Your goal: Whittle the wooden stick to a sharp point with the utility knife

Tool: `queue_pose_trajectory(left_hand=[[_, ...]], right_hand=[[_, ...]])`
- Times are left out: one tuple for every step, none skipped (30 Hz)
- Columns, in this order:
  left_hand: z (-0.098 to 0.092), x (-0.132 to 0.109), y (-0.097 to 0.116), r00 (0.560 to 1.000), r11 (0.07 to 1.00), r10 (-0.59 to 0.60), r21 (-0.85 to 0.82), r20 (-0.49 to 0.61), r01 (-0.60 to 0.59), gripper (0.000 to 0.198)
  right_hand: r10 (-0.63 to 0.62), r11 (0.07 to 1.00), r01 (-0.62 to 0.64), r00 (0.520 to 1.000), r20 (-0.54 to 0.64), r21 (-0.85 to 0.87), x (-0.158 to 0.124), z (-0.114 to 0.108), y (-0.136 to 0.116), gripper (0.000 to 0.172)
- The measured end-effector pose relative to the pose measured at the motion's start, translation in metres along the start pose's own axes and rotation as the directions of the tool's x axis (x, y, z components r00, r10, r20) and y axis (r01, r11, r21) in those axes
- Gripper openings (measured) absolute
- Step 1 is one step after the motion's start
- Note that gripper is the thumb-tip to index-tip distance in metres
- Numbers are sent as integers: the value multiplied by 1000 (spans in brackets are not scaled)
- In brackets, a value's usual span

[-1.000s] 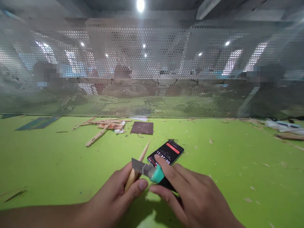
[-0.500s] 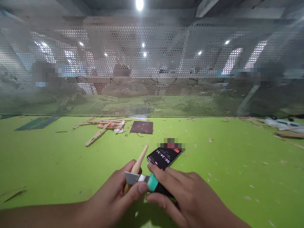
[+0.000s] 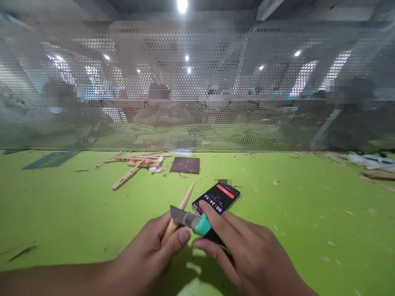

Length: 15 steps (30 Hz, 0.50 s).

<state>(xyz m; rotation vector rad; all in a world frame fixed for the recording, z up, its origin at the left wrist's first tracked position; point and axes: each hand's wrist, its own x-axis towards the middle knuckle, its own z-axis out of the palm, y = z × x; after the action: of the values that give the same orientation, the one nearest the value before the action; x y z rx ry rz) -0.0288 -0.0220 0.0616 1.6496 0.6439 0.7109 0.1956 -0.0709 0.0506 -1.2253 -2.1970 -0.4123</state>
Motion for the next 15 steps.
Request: queue_pose_trajectory(left_hand=[[-1,0,1,1000,1000,7,-9,11,-7,41],[-1,0,3,1000,1000,12,-20,19,-11,41],[-2,0,4,1000,999,11,-31,26,-10,40],[-2,0,5,999,999,6,-47,32,-5,39],[-2,0,5,999,998,1,-69,42,2,37],[-2,0,5,999,995,-3,-97,52,8,36],[-2,0,5,998,992,-8,-127,62,16,35],[-2,0,5,997,988,-15,-155,70,26,35],[-2,0,4,997,983,-26,-178,76,39,34],[-2,0,4,996,980,-34,-193,79,49,34],[-1,0,3,996,978,-37,-201,81,53,34],[-1,0,3,996,978,-33,-201,82,49,34],[-1,1,3,997,981,-20,-192,81,35,34],[-1,1,3,997,983,-8,-180,77,21,33],[-1,2,4,998,987,6,-159,70,5,32]], right_hand=[[12,1000,-12,1000,-12,12,0,-1,3,44],[19,1000,-18,999,-26,22,0,-1,6,43],[20,999,-19,999,-36,29,0,-2,8,43],[18,999,-17,999,-38,37,0,-2,10,43],[8,999,-7,1000,-29,42,1,-2,11,42],[-5,999,6,1000,-17,46,1,-2,12,42],[-20,999,20,1000,-2,50,2,-2,12,42],[-35,998,33,999,22,58,2,-2,11,42],[-47,997,44,998,45,70,3,-1,10,41],[-58,995,52,996,69,85,3,-1,8,41],[-65,993,56,993,93,101,2,-1,7,41],[-68,992,55,991,115,112,1,0,6,42],[-68,992,53,989,131,118,0,0,5,43],[-63,992,47,989,136,116,-1,1,4,43],[-53,993,39,990,134,110,-2,1,3,44]])
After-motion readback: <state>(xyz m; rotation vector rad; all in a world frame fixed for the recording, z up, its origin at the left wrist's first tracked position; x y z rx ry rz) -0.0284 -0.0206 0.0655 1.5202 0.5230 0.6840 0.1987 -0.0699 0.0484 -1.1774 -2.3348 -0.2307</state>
